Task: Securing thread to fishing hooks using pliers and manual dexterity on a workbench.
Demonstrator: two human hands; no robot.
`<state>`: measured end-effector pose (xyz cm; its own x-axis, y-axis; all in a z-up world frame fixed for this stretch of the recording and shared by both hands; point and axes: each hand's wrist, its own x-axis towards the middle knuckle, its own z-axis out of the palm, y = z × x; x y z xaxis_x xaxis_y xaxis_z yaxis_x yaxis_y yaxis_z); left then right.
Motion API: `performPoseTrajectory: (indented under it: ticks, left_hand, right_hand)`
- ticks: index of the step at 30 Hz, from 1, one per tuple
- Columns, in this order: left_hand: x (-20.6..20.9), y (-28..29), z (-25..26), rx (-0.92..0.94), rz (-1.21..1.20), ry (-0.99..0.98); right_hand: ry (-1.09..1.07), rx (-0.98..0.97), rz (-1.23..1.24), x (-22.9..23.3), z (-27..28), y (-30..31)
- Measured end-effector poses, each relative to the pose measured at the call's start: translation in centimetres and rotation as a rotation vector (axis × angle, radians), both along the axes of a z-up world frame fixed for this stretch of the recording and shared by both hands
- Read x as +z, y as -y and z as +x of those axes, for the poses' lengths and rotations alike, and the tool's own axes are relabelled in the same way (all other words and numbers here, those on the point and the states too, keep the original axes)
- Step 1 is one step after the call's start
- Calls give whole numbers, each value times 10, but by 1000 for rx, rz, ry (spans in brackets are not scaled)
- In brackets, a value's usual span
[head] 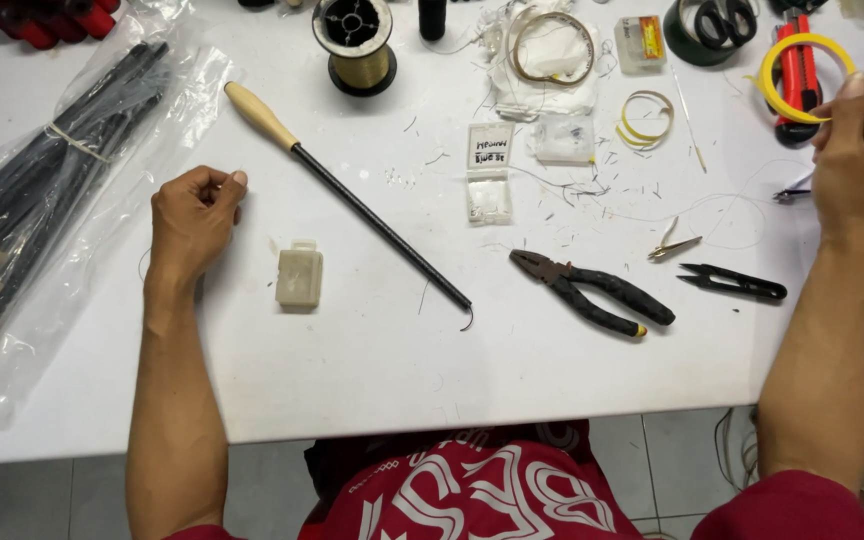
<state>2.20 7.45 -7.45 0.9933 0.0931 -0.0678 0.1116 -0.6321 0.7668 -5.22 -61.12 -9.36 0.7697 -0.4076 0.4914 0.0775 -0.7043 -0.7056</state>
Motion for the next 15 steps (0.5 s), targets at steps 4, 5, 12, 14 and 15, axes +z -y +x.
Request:
performPoseTrajectory:
  ticks: [4, 5, 12, 14, 15]
  left_hand:
    - [-4, -5, 3, -46, 18, 79]
    - [-6, -6, 3, -51, 15, 102]
    - [-19, -53, 14, 94, 51, 565]
    - [-22, -73, 19, 233, 130, 791]
    - [-25, -80, 20, 232, 130, 794]
  right_hand:
    - [-78, -27, 49, 9, -3, -10]
    - [-107, -46, 43, 11, -5, -12]
    - [-85, -19, -93, 1, -4, 3]
    - [-143, -95, -116, 4, -5, 3]
    - [-141, -97, -116, 8, -6, -1]
